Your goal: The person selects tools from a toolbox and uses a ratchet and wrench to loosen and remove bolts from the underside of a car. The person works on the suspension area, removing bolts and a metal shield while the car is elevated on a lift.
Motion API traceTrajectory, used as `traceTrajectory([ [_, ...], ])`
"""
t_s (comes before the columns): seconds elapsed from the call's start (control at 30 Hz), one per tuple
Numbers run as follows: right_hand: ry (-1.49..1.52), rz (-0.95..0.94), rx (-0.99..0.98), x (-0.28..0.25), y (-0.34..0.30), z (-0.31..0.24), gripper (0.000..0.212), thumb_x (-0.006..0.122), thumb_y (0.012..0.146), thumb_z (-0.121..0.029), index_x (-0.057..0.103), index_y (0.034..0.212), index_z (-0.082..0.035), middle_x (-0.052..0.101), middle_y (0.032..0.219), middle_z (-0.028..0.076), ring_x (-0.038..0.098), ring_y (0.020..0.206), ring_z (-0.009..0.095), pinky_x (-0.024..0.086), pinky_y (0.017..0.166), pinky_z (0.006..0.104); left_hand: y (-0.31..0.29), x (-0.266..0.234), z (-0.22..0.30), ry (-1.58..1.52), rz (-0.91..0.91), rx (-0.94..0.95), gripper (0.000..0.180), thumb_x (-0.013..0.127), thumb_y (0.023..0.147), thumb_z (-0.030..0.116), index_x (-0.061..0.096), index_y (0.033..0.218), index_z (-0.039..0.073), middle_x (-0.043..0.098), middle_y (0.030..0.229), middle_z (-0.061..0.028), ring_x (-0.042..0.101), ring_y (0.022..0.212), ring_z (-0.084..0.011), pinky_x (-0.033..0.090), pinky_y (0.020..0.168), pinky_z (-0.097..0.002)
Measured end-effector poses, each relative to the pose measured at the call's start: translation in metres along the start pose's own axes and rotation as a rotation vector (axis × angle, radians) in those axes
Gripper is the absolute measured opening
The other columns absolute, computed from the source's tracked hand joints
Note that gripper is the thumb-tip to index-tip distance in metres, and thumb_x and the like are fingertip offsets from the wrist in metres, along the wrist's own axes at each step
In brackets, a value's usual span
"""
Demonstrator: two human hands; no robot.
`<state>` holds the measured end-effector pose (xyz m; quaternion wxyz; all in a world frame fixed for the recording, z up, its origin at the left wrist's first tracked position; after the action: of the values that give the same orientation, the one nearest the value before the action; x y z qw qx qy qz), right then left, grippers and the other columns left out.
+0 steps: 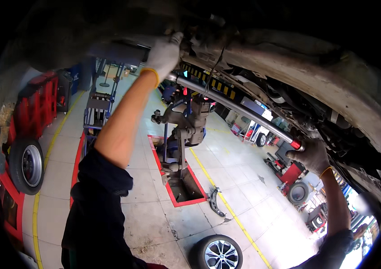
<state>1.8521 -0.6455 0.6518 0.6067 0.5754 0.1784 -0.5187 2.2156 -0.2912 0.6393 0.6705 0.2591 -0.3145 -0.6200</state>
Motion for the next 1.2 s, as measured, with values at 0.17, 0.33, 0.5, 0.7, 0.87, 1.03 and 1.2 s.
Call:
traceTrajectory([
  [0.17,0.021,0.026,-0.026,-0.001,-0.006,0.008,0.049,0.090,0.072,-0.042,0.071,0.088,0.001,0.068,0.069,0.016,0.066,0.061,0.025,0.053,0.067,0.0379,-0.026,0.003,-0.010,0.188,0.018,-0.028,0.056,0.050,0.100,0.061,0.076,0.107,0.012,0.075,0.103,-0.0200,0.070,0.102,-0.0424,0.056,0.086,-0.0513],
  [0.33,0.143,-0.039,0.191,0.021,-0.015,0.054,0.035,0.087,0.069,-0.029,0.073,0.088,-0.002,0.070,0.070,0.010,0.064,0.058,0.018,0.054,0.062,0.0322,-0.023,0.015,-0.005,0.186,-0.041,-0.047,0.061,0.050,0.101,0.061,0.075,0.102,0.005,0.074,0.100,-0.0234,0.071,0.098,-0.0436,0.056,0.085,-0.0517],
  [0.5,0.141,-0.055,0.245,-0.008,-0.030,-0.019,0.032,0.085,0.071,-0.030,0.077,0.086,-0.003,0.072,0.071,0.015,0.071,0.066,0.023,0.055,0.067,0.0382,-0.009,-0.005,-0.021,0.183,-0.039,-0.021,0.066,0.048,0.101,0.063,0.077,0.094,0.005,0.074,0.094,-0.0236,0.072,0.094,-0.0426,0.057,0.082,-0.0509],
  [0.7,-0.077,-0.087,0.425,-0.023,-0.069,-0.080,0.025,0.080,0.071,-0.022,0.078,0.085,-0.001,0.074,0.080,0.022,0.073,0.072,0.030,0.056,0.070,0.0415,0.005,-0.013,-0.033,0.158,-0.079,0.020,0.072,0.045,0.099,0.069,0.077,0.096,0.005,0.074,0.097,-0.0244,0.072,0.096,-0.0431,0.056,0.083,-0.0504],
  [0.87,-0.204,-0.055,0.534,-0.060,-0.116,-0.131,0.016,0.071,0.071,-0.013,0.074,0.077,0.002,0.070,0.073,0.024,0.071,0.071,0.037,0.057,0.072,0.0418,0.014,-0.013,-0.044,-0.051,-0.125,0.043,0.067,0.053,0.097,0.067,0.077,0.095,0.004,0.073,0.096,-0.0243,0.070,0.097,-0.0440,0.055,0.084,-0.0494],
  [1.03,-0.315,-0.013,0.568,-0.118,-0.159,-0.221,0.023,0.079,0.074,-0.020,0.072,0.077,0.002,0.069,0.071,0.023,0.069,0.067,0.039,0.055,0.072,0.0453,0.026,-0.003,-0.057,-0.507,-0.242,0.008,0.055,0.065,0.097,0.056,0.077,0.104,0.003,0.070,0.078,-0.0186,0.068,0.067,-0.0327,0.053,0.059,-0.0423],
  [1.2,-0.516,0.075,0.596,-0.141,-0.191,-0.282,0.020,0.079,0.069,-0.017,0.068,0.074,-0.001,0.066,0.069,0.019,0.065,0.066,0.038,0.052,0.069,0.0462,0.016,0.005,-0.057,-0.807,-0.410,-0.128,0.042,0.070,0.098,0.047,0.071,0.088,0.006,0.058,0.063,0.0002,0.051,0.046,-0.0111,0.042,0.038,-0.0299],
])
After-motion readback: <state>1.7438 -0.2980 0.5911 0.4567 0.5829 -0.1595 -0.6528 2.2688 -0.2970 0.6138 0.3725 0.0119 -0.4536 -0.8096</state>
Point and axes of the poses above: each hand's wrist, its own y-axis towards the middle knuckle, its own x-axis out of the palm, z = x × y, the point moved 5 cm from there along y, towards the middle knuckle
